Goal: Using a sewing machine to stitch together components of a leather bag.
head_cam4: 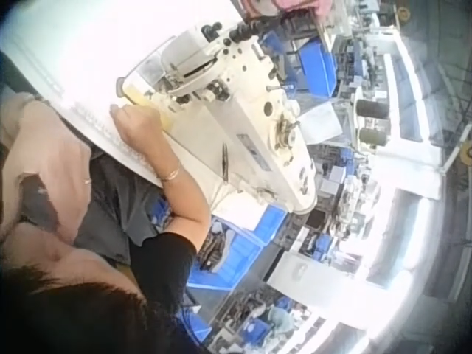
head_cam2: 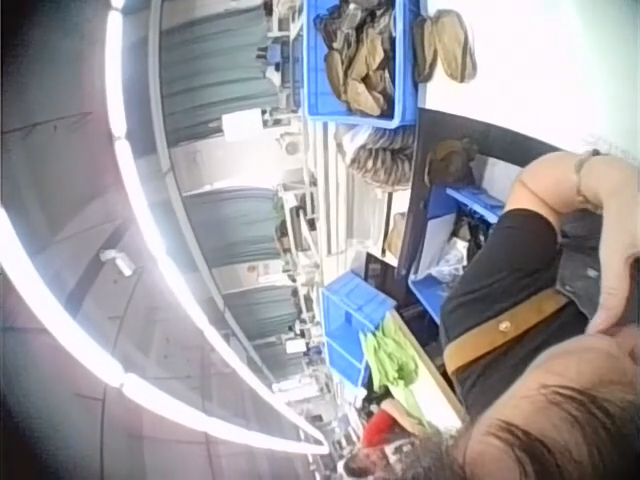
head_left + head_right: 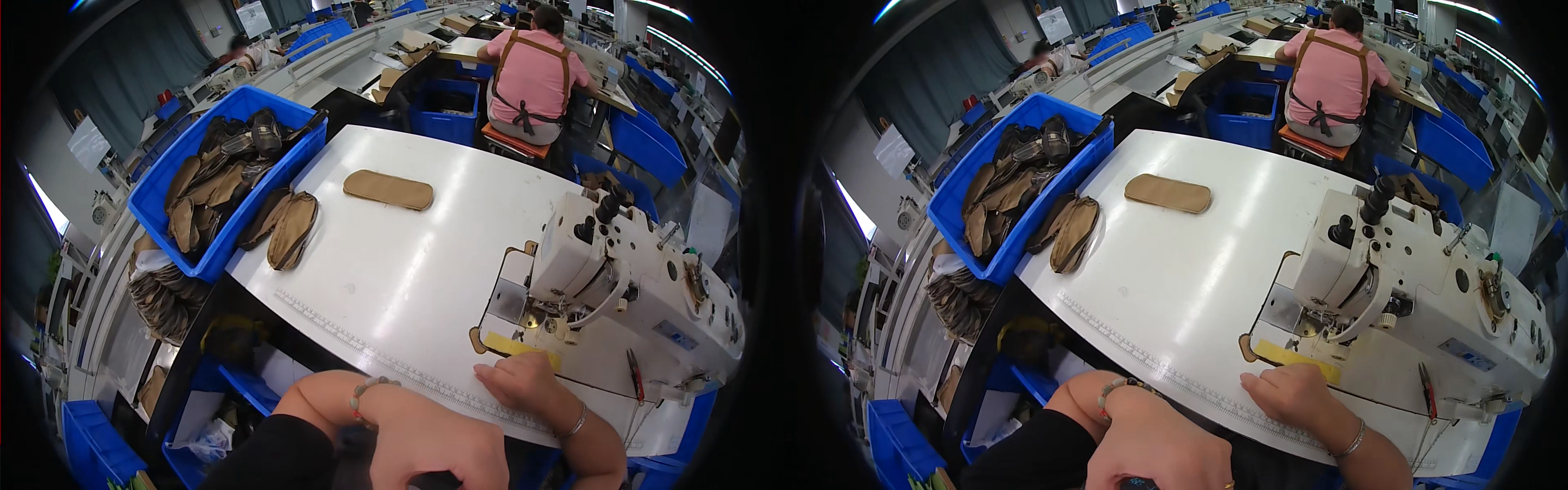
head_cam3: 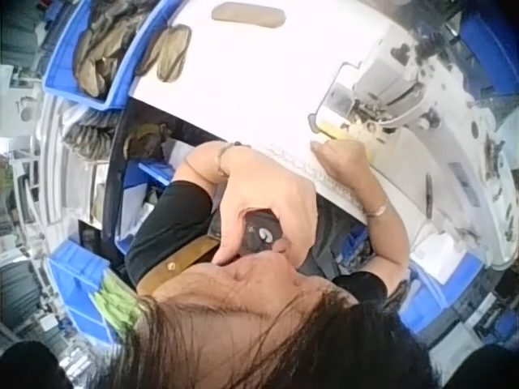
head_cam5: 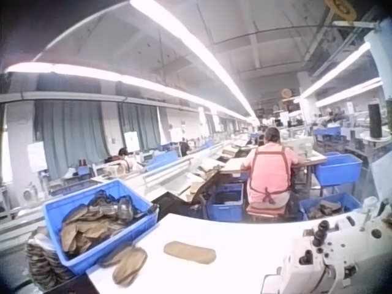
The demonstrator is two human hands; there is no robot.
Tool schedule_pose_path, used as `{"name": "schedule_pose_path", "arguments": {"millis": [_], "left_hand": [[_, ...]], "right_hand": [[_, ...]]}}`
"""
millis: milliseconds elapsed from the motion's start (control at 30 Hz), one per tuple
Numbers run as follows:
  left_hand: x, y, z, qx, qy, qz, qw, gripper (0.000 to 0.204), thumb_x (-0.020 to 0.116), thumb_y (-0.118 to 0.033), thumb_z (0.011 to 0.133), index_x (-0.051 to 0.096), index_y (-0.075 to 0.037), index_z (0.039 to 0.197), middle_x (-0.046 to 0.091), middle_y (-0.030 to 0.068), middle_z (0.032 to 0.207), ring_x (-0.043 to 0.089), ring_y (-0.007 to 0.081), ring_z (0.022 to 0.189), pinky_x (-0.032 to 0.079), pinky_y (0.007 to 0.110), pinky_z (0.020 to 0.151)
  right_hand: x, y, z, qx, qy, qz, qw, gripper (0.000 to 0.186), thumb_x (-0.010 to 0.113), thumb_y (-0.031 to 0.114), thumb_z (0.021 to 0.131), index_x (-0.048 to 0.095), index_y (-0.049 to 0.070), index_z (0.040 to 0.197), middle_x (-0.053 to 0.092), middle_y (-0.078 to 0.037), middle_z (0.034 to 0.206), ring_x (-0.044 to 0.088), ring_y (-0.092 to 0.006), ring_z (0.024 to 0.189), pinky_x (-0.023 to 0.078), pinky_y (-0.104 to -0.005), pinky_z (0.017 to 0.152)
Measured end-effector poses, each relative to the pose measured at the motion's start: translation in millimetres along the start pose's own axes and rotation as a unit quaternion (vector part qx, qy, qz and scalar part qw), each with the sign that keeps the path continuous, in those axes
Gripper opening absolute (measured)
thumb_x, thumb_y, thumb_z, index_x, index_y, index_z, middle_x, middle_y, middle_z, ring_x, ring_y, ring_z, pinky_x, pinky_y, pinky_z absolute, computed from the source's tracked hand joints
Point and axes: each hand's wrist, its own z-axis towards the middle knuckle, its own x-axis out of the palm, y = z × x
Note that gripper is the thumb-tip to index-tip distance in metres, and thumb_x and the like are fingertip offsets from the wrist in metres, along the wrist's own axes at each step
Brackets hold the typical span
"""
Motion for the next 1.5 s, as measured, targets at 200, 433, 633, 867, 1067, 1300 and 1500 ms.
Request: {"name": "schedule_pose_path", "arguments": {"millis": [200,433,633,867,1067,1300,1500], "left_hand": [[8,3,-9,-0.007,0.0,0.031,0.999,0.057,0.081,-0.049,0.083,0.068,0.002,0.104,0.067,0.0105,0.084,0.065,0.0317,0.072,0.051,0.037,0.061],[-53,-29,-54,-0.295,-0.236,0.384,0.842,0.013,0.072,-0.012,0.092,0.075,-0.004,0.103,0.074,0.0092,0.091,0.069,0.0262,0.083,0.054,0.036,0.075],[-200,-49,-181,-0.431,-0.336,0.766,0.338,0.012,0.068,-0.014,0.092,0.07,-0.003,0.094,0.07,0.0158,0.089,0.066,0.0357,0.085,0.051,0.044,0.076],[-236,-57,-228,-0.504,-0.471,0.579,0.435,0.017,0.075,-0.02,0.088,0.07,-0.004,0.093,0.07,0.0127,0.091,0.066,0.0295,0.088,0.051,0.041,0.079],[-200,-53,-200,-0.411,-0.443,0.657,0.45,0.015,0.071,-0.016,0.091,0.062,-0.004,0.087,0.063,0.0104,0.087,0.06,0.025,0.081,0.048,0.038,0.073],[-79,30,-138,-0.408,-0.231,0.59,0.658,0.013,0.072,-0.015,0.088,0.061,-0.007,0.087,0.062,0.0114,0.093,0.061,0.0313,0.091,0.049,0.04,0.079],[-84,-40,-185,-0.395,-0.328,0.776,0.365,0.033,0.075,-0.019,0.085,0.063,-0.008,0.114,0.064,0.0107,0.121,0.058,0.032,0.113,0.047,0.043,0.093]], "right_hand": [[-3,4,4,-0.01,-0.001,0.006,1.0,0.011,0.075,0.011,0.078,0.071,0.013,0.088,0.054,0.002,0.059,0.057,-0.0153,0.049,0.043,-0.03,0.044],[7,-1,-3,-0.006,-0.021,0.0,1.0,0.01,0.073,0.011,0.08,0.072,0.013,0.09,0.052,0.003,0.059,0.056,-0.0145,0.05,0.044,-0.0299,0.044],[4,2,4,-0.025,-0.007,-0.009,1.0,0.013,0.072,0.011,0.08,0.072,0.012,0.093,0.051,0.003,0.06,0.056,-0.0136,0.051,0.044,-0.0293,0.044],[1,3,1,-0.017,0.001,-0.006,1.0,0.013,0.072,0.011,0.081,0.073,0.012,0.094,0.051,0.003,0.06,0.057,-0.0135,0.051,0.044,-0.0292,0.045],[4,-2,3,-0.017,-0.003,-0.004,1.0,0.013,0.073,0.011,0.08,0.072,0.011,0.093,0.05,0.003,0.059,0.056,-0.0134,0.05,0.043,-0.0291,0.045],[-1,10,22,0.008,-0.039,-0.046,0.998,0.03,0.077,0.027,0.081,0.073,0.004,0.1,0.07,-0.008,0.098,0.068,-0.0256,0.089,0.055,-0.0362,0.077],[1,-1,5,0.038,0.046,-0.087,0.994,0.051,0.08,0.043,0.077,0.072,-0.001,0.102,0.072,-0.015,0.114,0.067,-0.0323,0.106,0.051,-0.0448,0.096]]}}
